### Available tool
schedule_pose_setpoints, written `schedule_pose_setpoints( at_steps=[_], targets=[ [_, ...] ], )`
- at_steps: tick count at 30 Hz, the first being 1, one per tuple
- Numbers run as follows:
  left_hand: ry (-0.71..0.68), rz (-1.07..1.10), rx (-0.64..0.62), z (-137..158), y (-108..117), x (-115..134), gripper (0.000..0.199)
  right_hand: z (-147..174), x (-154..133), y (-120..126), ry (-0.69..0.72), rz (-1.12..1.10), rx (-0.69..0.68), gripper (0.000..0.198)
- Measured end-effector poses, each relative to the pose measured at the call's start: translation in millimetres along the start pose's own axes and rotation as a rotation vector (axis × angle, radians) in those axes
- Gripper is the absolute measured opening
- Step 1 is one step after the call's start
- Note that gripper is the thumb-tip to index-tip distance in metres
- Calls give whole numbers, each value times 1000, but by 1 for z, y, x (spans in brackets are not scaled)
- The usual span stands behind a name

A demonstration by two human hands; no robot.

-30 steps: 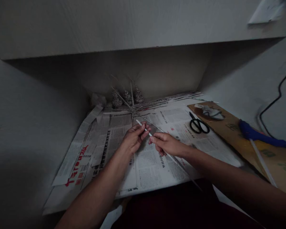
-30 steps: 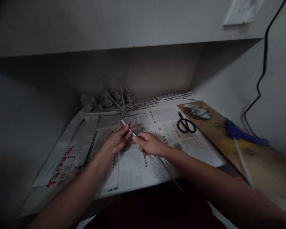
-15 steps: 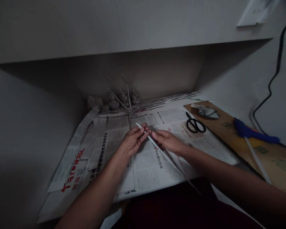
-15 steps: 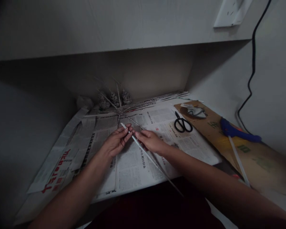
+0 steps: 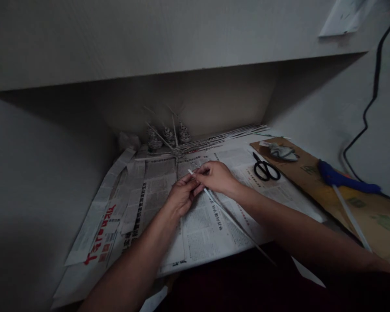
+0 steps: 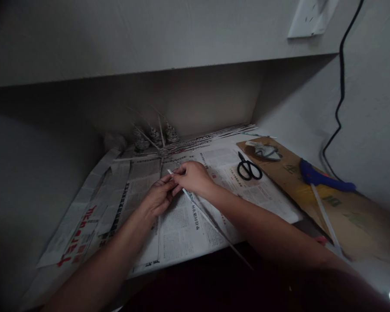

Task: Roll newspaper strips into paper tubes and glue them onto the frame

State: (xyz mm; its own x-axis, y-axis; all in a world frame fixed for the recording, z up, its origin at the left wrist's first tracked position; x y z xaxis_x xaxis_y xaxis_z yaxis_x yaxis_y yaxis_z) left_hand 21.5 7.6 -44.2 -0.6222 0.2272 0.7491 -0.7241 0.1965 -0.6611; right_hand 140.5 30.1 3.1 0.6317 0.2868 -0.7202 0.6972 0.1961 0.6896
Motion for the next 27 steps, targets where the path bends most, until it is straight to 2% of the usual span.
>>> schedule_pose_setpoints(
  at_steps=[5,10,14,16,19,21,23,27],
  targets=[
    [51,-8,78,2,-2,-4,20,-2,4,5,-59,40,-23,21],
    [9,14,160,0,2,-7,15,-1,0,6,-15,121,31,15],
    [5,37,161,0,2,-5,13,-1,5,5,34,-10,-9,19],
    [20,34,164,0,1,-3,12,4,13,12,64,-81,-21,23],
    [40,25,175,2,-1,-2,11,22,35,42,91,-34,19,24],
    [51,19,181,3,-1,-1,12,39,57,74,35,93,63,24],
    [57,5,182,3,-1,-1,13,59,83,113,-65,235,92,25],
    [56,-30,199,2,2,-1,13,110,139,193,-351,554,221,25]
  ],
)
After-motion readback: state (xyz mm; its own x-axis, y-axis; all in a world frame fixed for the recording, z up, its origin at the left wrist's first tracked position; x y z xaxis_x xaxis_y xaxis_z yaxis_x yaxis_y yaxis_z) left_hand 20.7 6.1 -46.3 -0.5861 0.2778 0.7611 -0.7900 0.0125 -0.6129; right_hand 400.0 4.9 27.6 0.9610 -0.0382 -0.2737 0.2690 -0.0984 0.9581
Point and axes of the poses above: each hand's wrist, its own z-axis away from the middle knuckle, its own y-axis out of the back of the hand, x = y × z, the point moved 3 cm from there along -z, towards the middle knuckle, and after that the axes turned 10 degrees about -x, right-handed, at the moved point
